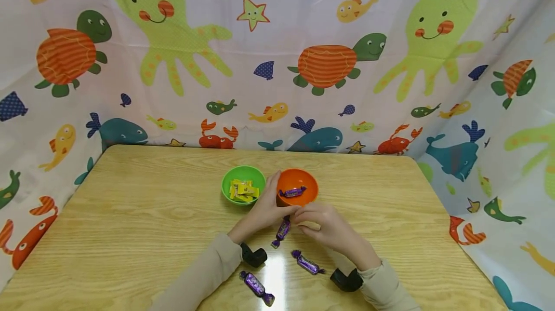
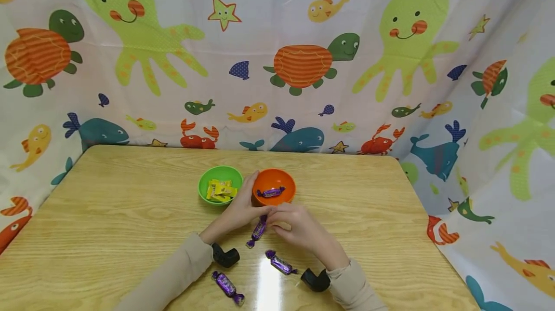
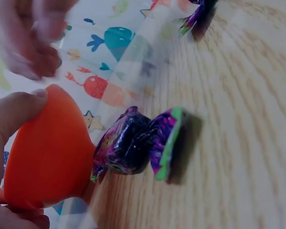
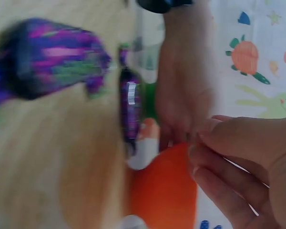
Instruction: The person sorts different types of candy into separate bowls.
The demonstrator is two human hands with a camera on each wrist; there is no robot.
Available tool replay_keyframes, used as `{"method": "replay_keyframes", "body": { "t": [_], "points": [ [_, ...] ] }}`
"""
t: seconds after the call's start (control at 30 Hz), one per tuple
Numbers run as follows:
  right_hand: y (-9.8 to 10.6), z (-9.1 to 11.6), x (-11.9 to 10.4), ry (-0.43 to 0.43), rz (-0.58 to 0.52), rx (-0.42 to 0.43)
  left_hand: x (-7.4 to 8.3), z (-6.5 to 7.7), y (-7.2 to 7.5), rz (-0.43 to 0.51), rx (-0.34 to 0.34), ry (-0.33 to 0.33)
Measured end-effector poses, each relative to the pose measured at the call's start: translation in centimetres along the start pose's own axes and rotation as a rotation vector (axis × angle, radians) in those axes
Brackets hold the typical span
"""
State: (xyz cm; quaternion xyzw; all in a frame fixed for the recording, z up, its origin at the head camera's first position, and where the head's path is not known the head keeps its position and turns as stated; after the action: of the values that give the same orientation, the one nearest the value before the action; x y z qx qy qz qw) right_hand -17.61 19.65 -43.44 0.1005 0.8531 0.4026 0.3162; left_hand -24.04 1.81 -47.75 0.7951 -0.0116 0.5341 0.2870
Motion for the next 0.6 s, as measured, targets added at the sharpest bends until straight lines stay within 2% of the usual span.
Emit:
{"method": "replay_keyframes", "body": {
  "t": [0.17,0.37,0.43,0.6],
  "points": [
    [-1.0,0.5,0.3,0.023,0.081,-0.125,0.0,0.1,0.1,-0.001,0.008,0.016],
    [-2.0,0.6,0.3,-0.07,0.107,-0.296,0.1,0.1,0.1,0.002,0.027,0.015],
    [-2.2,0.6,0.3,-0.085,0.119,-0.311,0.0,0.1,0.1,0.006,0.03,0.012],
    [-2.2,0.8,0.1,-0.082,0.162,-0.281,-0.3,0.3,-0.2,0.032,0.021,0.024]
  ]
}}
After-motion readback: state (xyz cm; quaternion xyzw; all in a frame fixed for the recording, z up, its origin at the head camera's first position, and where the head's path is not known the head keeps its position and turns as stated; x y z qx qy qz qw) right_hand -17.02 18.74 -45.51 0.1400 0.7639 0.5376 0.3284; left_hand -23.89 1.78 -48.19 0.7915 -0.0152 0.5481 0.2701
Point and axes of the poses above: each hand's wrist, its own z-axis away from the middle knuckle, its own y-axis out of the back of the hand, x = y × z, the point moved 2 cm from there along -z, towards the middle knuckle, and after that the axes turned 8 degrees about -y, right-handed, at the moved point
